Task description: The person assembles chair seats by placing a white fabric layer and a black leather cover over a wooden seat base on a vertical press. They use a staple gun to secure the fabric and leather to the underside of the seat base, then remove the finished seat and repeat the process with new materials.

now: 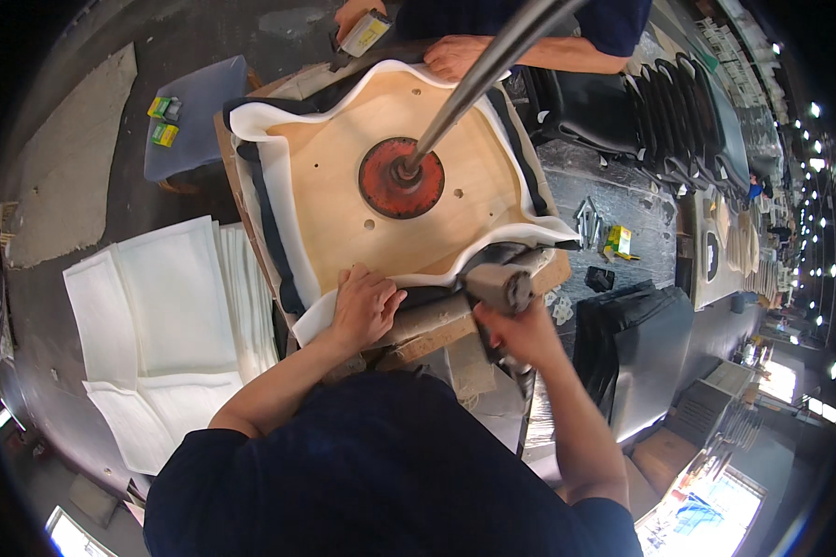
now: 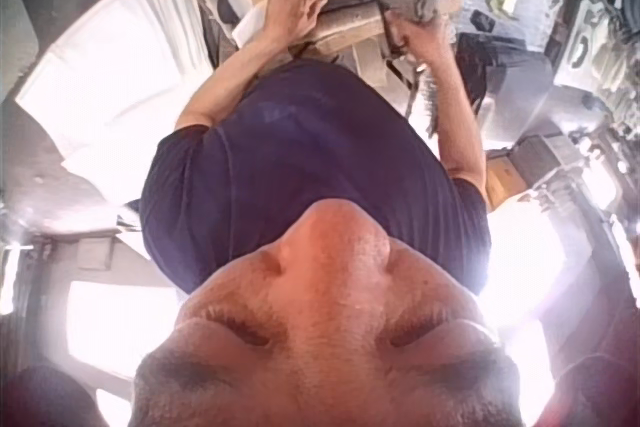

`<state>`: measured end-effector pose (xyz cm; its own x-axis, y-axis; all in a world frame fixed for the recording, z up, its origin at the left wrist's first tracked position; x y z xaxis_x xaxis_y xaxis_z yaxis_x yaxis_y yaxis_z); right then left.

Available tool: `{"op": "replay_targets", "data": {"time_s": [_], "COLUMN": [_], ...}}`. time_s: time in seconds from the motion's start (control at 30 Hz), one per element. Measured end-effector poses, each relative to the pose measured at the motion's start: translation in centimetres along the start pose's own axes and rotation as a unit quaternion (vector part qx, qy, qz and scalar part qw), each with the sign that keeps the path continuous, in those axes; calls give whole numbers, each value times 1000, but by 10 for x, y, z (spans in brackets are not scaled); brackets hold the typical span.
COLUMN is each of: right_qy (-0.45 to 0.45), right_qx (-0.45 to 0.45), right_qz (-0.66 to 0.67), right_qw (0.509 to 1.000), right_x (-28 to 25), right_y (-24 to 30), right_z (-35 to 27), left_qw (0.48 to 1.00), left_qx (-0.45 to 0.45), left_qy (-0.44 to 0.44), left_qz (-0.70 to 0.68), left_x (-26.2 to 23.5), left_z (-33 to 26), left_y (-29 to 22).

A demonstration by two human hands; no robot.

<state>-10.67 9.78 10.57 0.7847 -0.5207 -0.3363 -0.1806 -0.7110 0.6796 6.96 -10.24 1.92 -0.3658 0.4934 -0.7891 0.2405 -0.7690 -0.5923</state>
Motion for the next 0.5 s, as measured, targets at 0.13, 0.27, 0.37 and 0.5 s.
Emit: {"op": "replay_targets", "data": {"time_s": [0.13, 0.27, 0.37, 0.5], "right_qy": [31, 13, -3, -10], "right_qx": [-22, 0, -12, -7], "right_qz": [84, 43, 22, -8], "right_qw": [996, 999, 1000, 1000], "right_x": [61, 84, 90, 91], "right_y": [2, 10, 11, 9], "right_z": [-26, -19, -13, -8], "left_qw": [999, 997, 997, 996], "left_qx": [-47, -73, -76, -88], "left_qy": [3, 8, -10, -10], "left_qz": [-17, -32, -18, -27], "left_x": [4, 6, 7, 8], "left_z": [3, 5, 6, 7], "left_y": [0, 0, 1, 1]}}
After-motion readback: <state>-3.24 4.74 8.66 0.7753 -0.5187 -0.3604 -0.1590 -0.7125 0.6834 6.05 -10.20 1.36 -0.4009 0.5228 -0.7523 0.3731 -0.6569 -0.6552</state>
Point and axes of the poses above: each hand's wrist, its own z-axis towards the middle knuckle, its own x-axis out of the palm, y = z × x, the point moved 6 cm from there along z, towards the middle knuckle, and after that the axes turned 6 degrees about z, right-handed, at the moved point
